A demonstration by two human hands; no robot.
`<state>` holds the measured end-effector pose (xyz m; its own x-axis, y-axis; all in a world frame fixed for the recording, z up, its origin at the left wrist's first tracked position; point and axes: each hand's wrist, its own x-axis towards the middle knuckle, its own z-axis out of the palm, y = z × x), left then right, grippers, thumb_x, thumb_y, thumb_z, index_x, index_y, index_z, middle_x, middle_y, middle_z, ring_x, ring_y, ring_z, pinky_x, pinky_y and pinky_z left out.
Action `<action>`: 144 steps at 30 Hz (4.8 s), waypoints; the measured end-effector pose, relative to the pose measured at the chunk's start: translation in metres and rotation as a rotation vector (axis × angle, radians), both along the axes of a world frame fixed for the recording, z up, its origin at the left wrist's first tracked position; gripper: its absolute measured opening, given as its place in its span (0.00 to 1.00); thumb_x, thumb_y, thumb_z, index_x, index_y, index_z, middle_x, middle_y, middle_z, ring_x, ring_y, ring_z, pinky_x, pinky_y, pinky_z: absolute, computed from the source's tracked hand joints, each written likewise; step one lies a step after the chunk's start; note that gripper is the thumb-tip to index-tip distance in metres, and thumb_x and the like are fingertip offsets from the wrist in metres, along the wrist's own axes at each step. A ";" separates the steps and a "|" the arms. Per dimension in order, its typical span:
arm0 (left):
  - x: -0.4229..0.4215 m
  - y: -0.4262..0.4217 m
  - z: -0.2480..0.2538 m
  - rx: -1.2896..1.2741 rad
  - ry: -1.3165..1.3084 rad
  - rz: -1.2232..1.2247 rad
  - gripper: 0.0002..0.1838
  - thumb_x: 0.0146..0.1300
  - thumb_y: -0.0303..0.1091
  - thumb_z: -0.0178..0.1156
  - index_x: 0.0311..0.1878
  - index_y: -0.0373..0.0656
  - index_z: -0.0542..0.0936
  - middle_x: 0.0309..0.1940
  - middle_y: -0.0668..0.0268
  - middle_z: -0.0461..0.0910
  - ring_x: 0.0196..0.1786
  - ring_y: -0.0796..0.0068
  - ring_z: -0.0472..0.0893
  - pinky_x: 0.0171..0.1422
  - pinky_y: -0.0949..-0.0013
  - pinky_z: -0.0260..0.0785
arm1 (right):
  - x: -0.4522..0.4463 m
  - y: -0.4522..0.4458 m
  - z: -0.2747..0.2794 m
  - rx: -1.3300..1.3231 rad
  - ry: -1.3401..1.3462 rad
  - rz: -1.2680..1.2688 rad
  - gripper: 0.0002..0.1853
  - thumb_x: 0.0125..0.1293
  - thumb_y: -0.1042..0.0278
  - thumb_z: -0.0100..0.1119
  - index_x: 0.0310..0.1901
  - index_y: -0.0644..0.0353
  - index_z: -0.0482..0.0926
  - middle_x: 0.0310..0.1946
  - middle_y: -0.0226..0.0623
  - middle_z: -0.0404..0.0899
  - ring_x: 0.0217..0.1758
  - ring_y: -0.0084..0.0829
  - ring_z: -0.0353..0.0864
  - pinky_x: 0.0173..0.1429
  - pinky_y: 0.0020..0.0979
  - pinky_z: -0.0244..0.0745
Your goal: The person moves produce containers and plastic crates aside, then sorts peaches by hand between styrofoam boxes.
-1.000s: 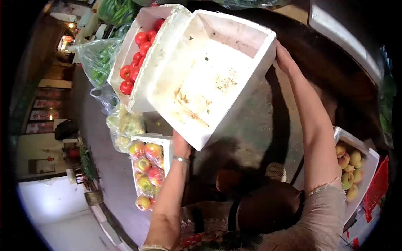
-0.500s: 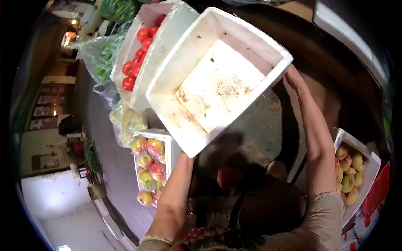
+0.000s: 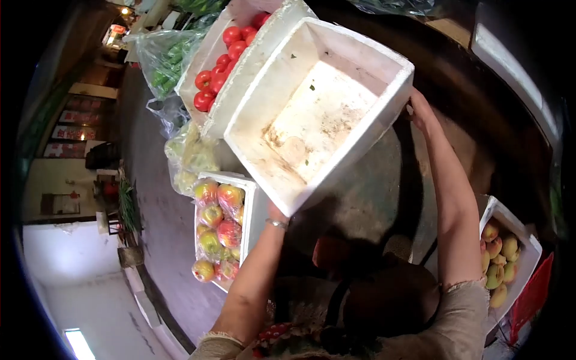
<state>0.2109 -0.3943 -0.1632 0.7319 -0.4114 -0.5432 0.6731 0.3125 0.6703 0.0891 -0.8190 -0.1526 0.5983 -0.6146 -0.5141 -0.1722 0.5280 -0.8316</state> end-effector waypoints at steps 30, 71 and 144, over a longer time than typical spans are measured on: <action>-0.036 0.121 0.112 -0.359 -0.072 -0.053 0.25 0.70 0.44 0.53 0.64 0.38 0.72 0.61 0.55 0.76 0.63 0.55 0.74 0.67 0.52 0.69 | -0.056 0.095 0.014 -0.083 -0.074 -0.168 0.49 0.52 0.57 0.74 0.71 0.51 0.53 0.41 0.30 0.77 0.38 0.23 0.76 0.41 0.31 0.77; -0.071 -0.013 0.068 0.343 -0.302 -0.263 0.20 0.72 0.41 0.49 0.56 0.35 0.77 0.50 0.58 0.81 0.50 0.64 0.81 0.55 0.63 0.75 | -0.680 0.208 0.073 -0.521 0.654 -1.160 0.22 0.69 0.56 0.61 0.58 0.63 0.75 0.43 0.32 0.81 0.40 0.20 0.77 0.41 0.23 0.72; -0.037 0.207 0.192 0.319 -0.505 0.296 0.17 0.68 0.34 0.54 0.54 0.33 0.77 0.48 0.60 0.82 0.49 0.68 0.82 0.55 0.66 0.76 | -0.085 0.041 0.114 -0.267 -0.347 -0.131 0.17 0.74 0.53 0.54 0.44 0.59 0.82 0.38 0.33 0.84 0.40 0.27 0.81 0.48 0.32 0.76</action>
